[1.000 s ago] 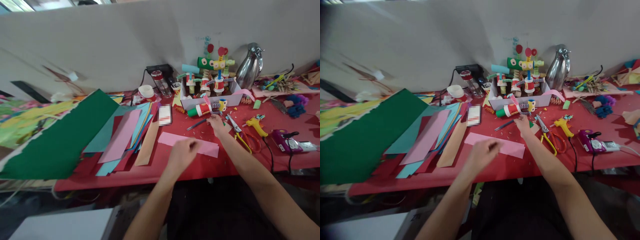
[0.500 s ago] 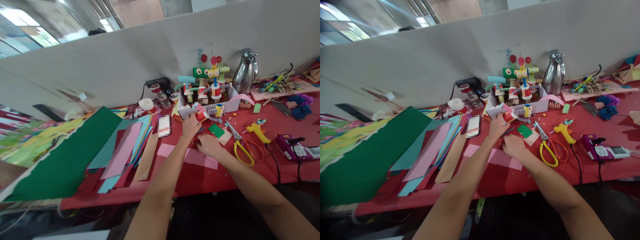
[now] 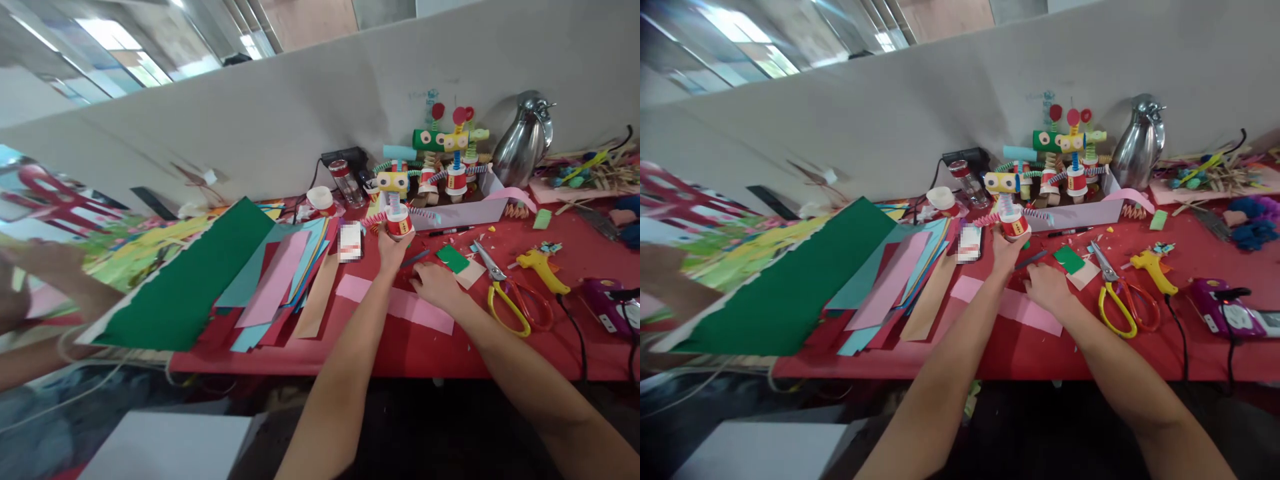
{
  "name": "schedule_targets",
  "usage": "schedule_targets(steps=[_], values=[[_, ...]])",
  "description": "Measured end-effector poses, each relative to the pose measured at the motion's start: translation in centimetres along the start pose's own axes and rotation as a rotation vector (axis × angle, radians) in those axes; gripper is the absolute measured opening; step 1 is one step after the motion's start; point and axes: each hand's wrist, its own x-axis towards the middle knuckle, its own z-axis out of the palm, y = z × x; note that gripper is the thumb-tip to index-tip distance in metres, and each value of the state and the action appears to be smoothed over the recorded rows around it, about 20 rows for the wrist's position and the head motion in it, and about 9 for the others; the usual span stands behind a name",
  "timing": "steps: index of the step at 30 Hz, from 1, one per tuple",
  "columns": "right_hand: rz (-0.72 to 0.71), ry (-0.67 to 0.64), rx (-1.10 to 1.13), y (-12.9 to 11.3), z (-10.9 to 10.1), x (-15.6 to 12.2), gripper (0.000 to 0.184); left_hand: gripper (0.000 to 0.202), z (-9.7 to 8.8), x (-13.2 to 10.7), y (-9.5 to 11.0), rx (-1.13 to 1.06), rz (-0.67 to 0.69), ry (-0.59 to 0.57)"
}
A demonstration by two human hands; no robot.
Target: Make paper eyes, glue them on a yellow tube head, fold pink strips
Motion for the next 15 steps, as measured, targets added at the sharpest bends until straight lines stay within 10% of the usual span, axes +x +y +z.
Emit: schedule_targets(steps=[15], values=[[0.000, 0.005, -0.010, 0.13, 0.02, 0.04, 0.023, 0.069, -0.17, 0.16, -0.53, 0.101, 0.068, -0.033]])
